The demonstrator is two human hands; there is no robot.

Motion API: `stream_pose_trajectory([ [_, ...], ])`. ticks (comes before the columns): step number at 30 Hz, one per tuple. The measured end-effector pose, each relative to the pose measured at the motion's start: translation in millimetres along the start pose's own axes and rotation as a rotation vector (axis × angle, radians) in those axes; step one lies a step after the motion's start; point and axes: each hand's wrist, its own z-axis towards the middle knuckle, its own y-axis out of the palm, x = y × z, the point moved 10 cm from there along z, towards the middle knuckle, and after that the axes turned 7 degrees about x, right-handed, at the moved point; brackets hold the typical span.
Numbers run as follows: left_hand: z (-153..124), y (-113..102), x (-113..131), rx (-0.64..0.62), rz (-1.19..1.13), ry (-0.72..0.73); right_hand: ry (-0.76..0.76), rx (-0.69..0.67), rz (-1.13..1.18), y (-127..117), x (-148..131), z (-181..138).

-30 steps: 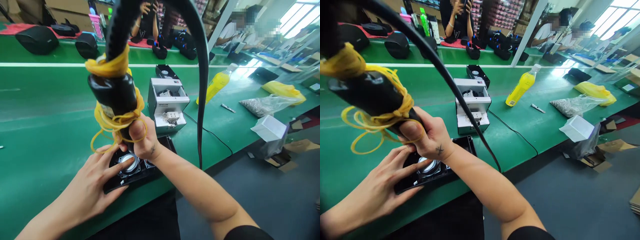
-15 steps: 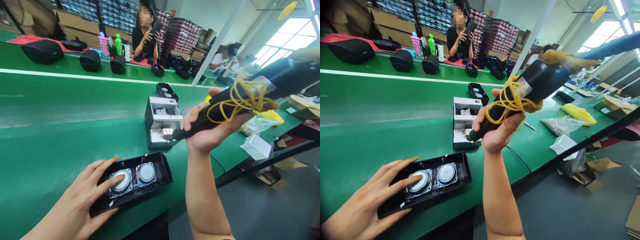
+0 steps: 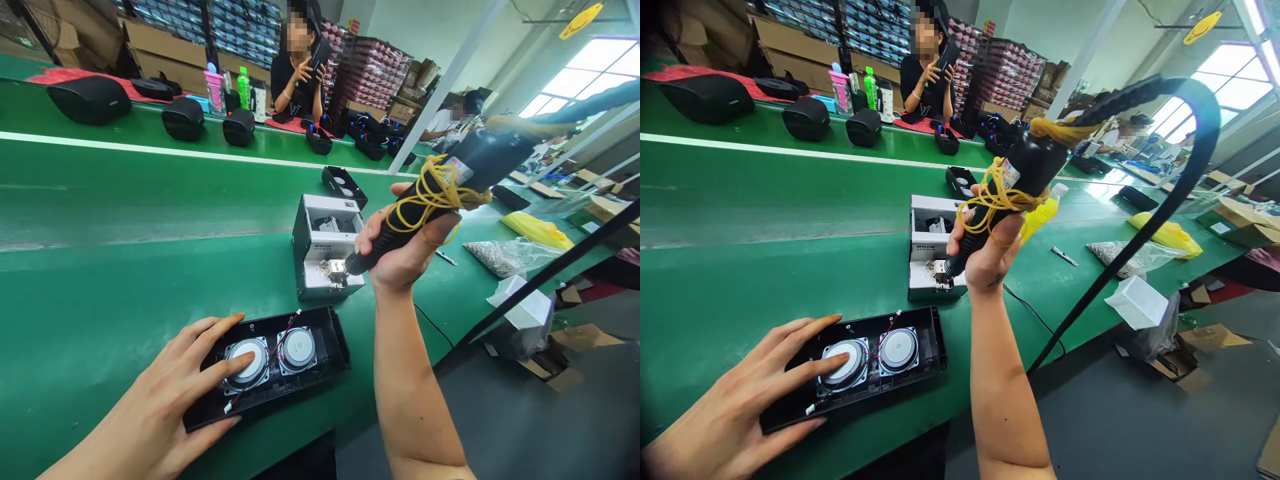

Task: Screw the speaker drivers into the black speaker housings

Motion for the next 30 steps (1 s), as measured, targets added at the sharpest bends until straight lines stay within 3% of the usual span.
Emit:
stream_pose_trajectory([
  [10,1.7,-7.0,8.0,0.021,0.052,0.102,0.018,-0.036,0.022,1.8,-3.1,-8.0],
  [16,-10.9,-14.4,-0.1,0.0,0.043,-0.008,0.033,-0.025,-0.013,3.0,-18.2,-17.4],
  [19,-16.4,-15.5,0.7,0.008,0.053,0.045,0.054,-0.045,0.035,10.4,-28.2,-21.1],
  [22,-17.9,-11.8,-2.2,-0.017,0.024,0.045,0.106,-0.109,0.142,30.2,-36.6,-27.2],
  [26,-16.3,-7.4,-4.9,-0.061,-0.054,-0.022,0.219,-0.249,0.296,77.7,-38.5,-48.1],
  [30,-15.3,-6.2,-4.3,-0.081,-0.093,-0.058,0.34,-0.321,0.358,124.8,-22.7,-82.5],
])
